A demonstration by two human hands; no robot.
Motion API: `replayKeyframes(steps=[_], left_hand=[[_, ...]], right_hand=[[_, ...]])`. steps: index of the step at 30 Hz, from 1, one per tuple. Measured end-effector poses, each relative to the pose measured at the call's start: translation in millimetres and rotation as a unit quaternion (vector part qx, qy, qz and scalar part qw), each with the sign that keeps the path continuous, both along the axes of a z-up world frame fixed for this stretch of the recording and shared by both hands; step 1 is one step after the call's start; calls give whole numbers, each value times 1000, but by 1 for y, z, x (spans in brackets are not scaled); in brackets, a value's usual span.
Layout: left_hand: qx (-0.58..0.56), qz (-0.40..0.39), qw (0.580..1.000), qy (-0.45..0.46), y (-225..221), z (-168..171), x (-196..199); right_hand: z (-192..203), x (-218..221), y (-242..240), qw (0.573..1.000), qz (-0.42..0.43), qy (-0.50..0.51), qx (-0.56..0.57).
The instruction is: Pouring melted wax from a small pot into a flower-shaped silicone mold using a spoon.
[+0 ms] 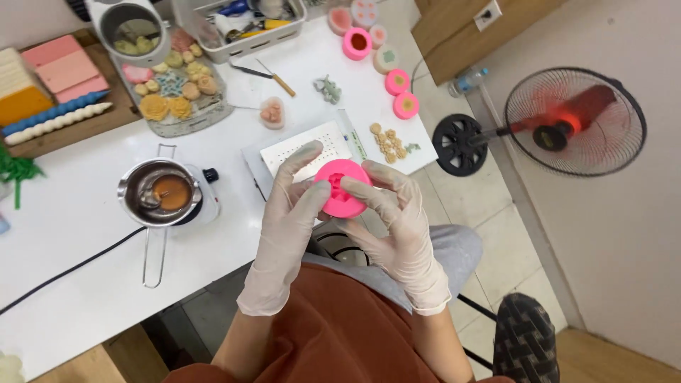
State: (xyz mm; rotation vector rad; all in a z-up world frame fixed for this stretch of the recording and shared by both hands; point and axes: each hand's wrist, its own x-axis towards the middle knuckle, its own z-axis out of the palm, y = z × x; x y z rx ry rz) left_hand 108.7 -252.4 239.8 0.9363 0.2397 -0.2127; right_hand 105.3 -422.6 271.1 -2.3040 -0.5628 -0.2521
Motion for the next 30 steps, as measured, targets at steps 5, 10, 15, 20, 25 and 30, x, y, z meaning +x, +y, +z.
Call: replayKeyframes(steps=[5,10,15,20,25,30], left_hand=[[128,-40,990,33,71,-26,-12],[251,-34,966,-46,168,-92,-25],[31,37,995,92,231,-132,-38],[-107,86,985,101,265,-188,-42],[-145,108,978,101,272,-199,-33],[-22,71,984,161,257,-165,-15]], right_hand=[[-37,27,40,991,77,85,72],[-117,49,122,827,105,467,295],[-154,59,207,772,140,566,253],[-196,73,241,754,122,612,207],[-176,81,243,575,131,696,411],[-188,82,227,622,96,687,363]])
